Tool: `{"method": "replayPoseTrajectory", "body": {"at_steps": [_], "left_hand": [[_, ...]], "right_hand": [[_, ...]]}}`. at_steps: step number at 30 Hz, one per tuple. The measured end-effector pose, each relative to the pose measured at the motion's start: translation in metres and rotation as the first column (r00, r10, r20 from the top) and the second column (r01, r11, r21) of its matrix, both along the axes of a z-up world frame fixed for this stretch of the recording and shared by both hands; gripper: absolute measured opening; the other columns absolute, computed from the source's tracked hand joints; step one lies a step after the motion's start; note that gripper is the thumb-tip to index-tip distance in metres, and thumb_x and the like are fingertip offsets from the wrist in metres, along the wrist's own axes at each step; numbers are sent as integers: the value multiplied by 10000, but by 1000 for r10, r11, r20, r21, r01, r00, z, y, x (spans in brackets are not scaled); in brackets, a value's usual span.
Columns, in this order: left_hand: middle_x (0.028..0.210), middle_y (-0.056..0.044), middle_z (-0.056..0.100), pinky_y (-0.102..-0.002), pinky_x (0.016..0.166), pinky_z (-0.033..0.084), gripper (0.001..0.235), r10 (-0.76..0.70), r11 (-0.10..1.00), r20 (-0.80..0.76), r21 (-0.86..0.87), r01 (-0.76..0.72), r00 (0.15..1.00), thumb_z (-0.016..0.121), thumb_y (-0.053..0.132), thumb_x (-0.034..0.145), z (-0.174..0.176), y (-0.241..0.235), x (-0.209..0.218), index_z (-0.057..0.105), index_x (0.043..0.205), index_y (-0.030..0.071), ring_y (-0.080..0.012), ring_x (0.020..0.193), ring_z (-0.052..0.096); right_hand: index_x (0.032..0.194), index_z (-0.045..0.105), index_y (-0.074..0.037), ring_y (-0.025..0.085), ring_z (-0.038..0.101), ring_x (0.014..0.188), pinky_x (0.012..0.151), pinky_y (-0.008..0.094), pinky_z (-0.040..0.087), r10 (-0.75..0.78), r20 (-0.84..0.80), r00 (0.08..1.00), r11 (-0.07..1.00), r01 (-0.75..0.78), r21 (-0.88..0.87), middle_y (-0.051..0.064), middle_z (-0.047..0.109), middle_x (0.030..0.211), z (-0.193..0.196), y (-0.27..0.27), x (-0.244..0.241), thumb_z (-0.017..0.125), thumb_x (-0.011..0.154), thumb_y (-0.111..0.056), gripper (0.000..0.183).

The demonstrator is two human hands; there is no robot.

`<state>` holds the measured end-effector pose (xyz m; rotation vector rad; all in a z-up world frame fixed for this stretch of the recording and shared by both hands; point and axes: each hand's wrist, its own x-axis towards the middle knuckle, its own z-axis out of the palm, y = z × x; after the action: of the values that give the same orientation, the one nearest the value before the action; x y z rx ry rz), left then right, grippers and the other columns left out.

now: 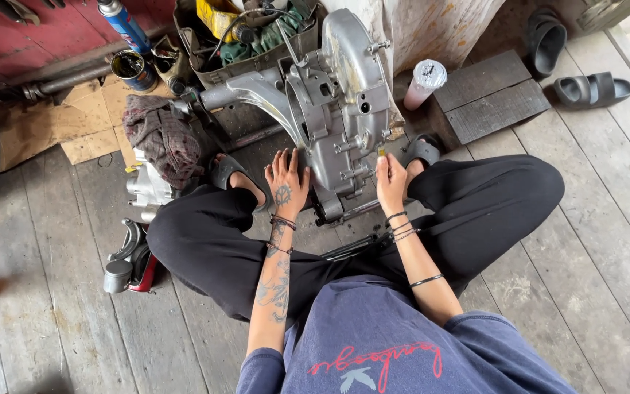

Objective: Cleaning a motorcycle engine casing using a small hand tool to remove dirt and debris from crevices.

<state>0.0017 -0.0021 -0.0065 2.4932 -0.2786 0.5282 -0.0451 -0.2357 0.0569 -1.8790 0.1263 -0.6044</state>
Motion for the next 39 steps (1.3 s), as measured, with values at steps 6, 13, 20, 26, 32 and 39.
{"method": "replayPoseTrajectory", "body": {"at_steps": [6,13,20,26,32,39], "left_hand": [[1409,-195,510,-564,1137,163,494,-10,1000,-7,-25,10,1000,495,370,1087,9,1,-2,510,1476,66,-325,1426,375],[1417,-181,497,-559,1137,156,496,-18,1000,-45,-14,17,999,496,367,1084,12,2,-3,499,1482,71,-317,1428,362],[1429,-177,492,-566,1135,155,503,-9,1000,-47,-8,8,999,511,366,1072,11,1,0,506,1479,72,-323,1434,358],[1419,-185,495,-557,1138,163,495,-18,1000,-45,2,18,999,504,356,1080,15,2,-1,505,1479,62,-322,1428,361],[1418,-187,492,-565,1136,154,519,-19,1000,-43,12,19,999,515,370,1065,11,2,1,503,1481,59,-331,1435,356],[1386,-207,520,-565,1135,170,484,-6,1000,-10,-15,5,1000,505,351,1087,17,1,-4,517,1468,52,-333,1417,386]], "right_hand": [[722,511,-136,106,466,506,555,244,421,16,-17,1000,999,-16,30,22,511,510,-11,-1,-1,481,1122,-311,438],[737,485,-153,47,413,471,509,184,374,38,-2,999,992,-38,118,-45,431,502,6,7,7,467,1121,-330,423],[725,473,-170,9,395,421,467,140,347,62,-23,998,957,-53,286,-83,390,486,5,13,7,414,1120,-350,437],[711,506,-142,73,459,454,505,200,394,34,-91,995,986,-19,168,-12,467,508,-57,-1,1,471,1119,-338,454],[729,531,-93,186,537,520,572,298,448,-7,-134,991,999,3,-36,91,537,556,-35,7,-11,500,1120,-337,462],[720,515,-140,124,491,518,568,253,420,53,0,999,996,-53,-71,33,511,538,0,3,1,467,1134,-360,471]]}}
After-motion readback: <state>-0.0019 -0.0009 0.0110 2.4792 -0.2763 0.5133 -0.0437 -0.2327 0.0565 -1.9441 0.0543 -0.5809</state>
